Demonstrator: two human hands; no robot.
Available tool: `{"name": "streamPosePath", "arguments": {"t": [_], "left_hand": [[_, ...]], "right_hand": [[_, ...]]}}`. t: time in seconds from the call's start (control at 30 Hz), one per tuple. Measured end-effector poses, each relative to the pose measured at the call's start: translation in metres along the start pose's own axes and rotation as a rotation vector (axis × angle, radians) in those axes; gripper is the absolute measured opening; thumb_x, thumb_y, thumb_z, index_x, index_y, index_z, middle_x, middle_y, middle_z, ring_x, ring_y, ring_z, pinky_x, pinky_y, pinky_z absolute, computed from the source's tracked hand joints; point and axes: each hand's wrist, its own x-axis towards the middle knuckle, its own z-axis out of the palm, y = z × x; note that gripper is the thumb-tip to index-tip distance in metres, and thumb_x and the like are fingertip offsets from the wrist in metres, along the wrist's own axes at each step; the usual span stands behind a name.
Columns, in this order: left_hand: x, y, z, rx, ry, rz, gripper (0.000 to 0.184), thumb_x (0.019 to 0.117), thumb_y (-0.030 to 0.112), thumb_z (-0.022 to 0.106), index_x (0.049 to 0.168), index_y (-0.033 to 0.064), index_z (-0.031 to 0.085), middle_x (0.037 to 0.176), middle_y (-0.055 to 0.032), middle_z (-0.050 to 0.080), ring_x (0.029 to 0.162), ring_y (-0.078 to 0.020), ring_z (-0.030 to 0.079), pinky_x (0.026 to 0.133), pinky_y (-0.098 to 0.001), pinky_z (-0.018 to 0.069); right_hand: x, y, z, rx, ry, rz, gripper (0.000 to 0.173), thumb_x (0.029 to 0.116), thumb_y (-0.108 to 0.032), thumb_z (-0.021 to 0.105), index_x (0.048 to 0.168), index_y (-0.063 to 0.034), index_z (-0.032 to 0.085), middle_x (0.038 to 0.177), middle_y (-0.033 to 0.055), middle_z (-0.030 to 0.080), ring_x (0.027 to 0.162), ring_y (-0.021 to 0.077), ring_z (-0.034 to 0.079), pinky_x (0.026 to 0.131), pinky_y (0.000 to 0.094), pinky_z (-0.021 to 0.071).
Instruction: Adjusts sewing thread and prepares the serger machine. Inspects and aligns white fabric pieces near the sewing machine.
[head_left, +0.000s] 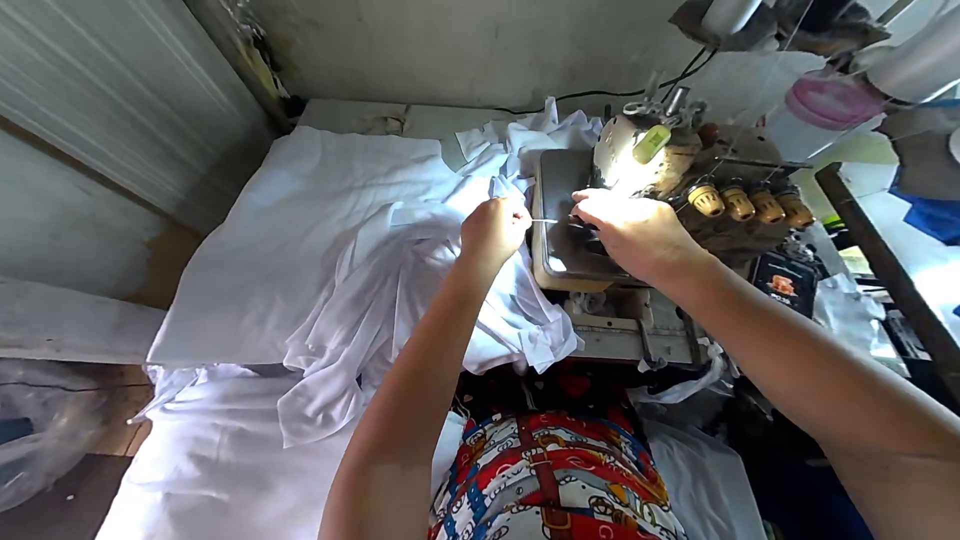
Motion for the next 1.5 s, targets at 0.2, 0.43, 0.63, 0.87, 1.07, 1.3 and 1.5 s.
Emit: {"name": "streamPosePath", "arguments": {"t": [0.2,0.43,0.63,0.87,1.07,1.3,1.5], "left_hand": [[-0.003,0.030,0.012,-0.231,0.281,0.272,0.023,0.0926,0.002,0.066,0.113,-0.0060,0.072,0.124,-0.0241,0.066,0.121,-0.0379,0.061,0.105,-0.0475,0.0475],[0.012,0.061,0.041,-0.289,0.127,0.105,0.028,0.0956,0.018,0.067,0.097,-0.0096,0.071,0.114,-0.0259,0.066,0.118,-0.0369,0.060,0.105,-0.0471,0.0458],[-0.003,0.070,0.047,-0.448,0.148,0.026,0.025,0.1028,0.017,0.058,0.103,-0.0062,0.065,0.118,-0.0250,0.062,0.108,-0.0375,0.063,0.092,-0.0536,0.0523],[-0.007,0.065,0.063,-0.207,0.072,0.270,0.030,0.0989,0.002,0.055,0.124,-0.0109,0.065,0.139,-0.0276,0.057,0.139,-0.0404,0.047,0.118,-0.0512,0.0341],[-0.012,0.070,0.069,0.023,-0.034,0.264,0.045,0.1045,0.009,0.045,0.146,-0.0099,0.048,0.159,-0.0254,0.038,0.151,-0.0372,0.032,0.122,-0.0486,0.0248],[-0.013,0.070,0.077,0.097,0.006,0.295,0.046,0.1001,0.007,0.049,0.142,-0.0111,0.052,0.156,-0.0276,0.042,0.147,-0.0402,0.038,0.118,-0.0506,0.0311],[-0.013,0.076,0.054,0.081,-0.239,0.239,0.051,0.1080,0.013,0.037,0.152,-0.0130,0.034,0.162,-0.0281,0.031,0.153,-0.0397,0.027,0.122,-0.0507,0.0218]], "right_hand": [[-0.017,-0.018,-0.075,0.134,-0.016,0.016,0.035,0.0969,0.000,0.060,0.128,-0.0115,0.070,0.137,0.0117,0.065,0.089,0.0333,0.073,0.067,0.0519,0.0585],[0.012,0.015,-0.147,0.129,0.361,0.032,0.033,0.1069,-0.023,0.051,0.126,-0.0006,0.066,0.099,0.0136,0.068,0.073,0.0077,0.054,0.067,0.0247,0.0466],[0.065,0.061,-0.146,0.185,0.199,0.188,0.037,0.1055,-0.031,0.047,0.120,-0.0021,0.067,0.103,0.0131,0.066,0.085,0.0144,0.059,0.079,0.0352,0.0497],[0.123,0.078,-0.123,0.256,-0.205,0.428,0.037,0.1113,-0.028,0.042,0.121,-0.0017,0.066,0.111,0.0175,0.066,0.088,0.0253,0.062,0.078,0.0487,0.0495],[0.143,0.071,-0.104,0.232,-0.560,0.603,0.047,0.1093,-0.042,0.044,0.118,-0.0031,0.070,0.100,0.0170,0.063,0.080,0.0241,0.051,0.075,0.0472,0.0425],[0.154,0.065,-0.098,0.145,-0.706,0.630,0.055,0.1067,-0.045,0.048,0.122,0.0057,0.064,0.120,0.0282,0.062,0.109,0.0391,0.058,0.095,0.0597,0.0416],[0.159,0.065,-0.102,0.208,-0.722,0.745,0.058,0.1070,-0.055,0.037,0.123,-0.0097,0.069,0.112,0.0082,0.067,0.078,0.0113,0.048,0.071,0.0338,0.0407]]}}
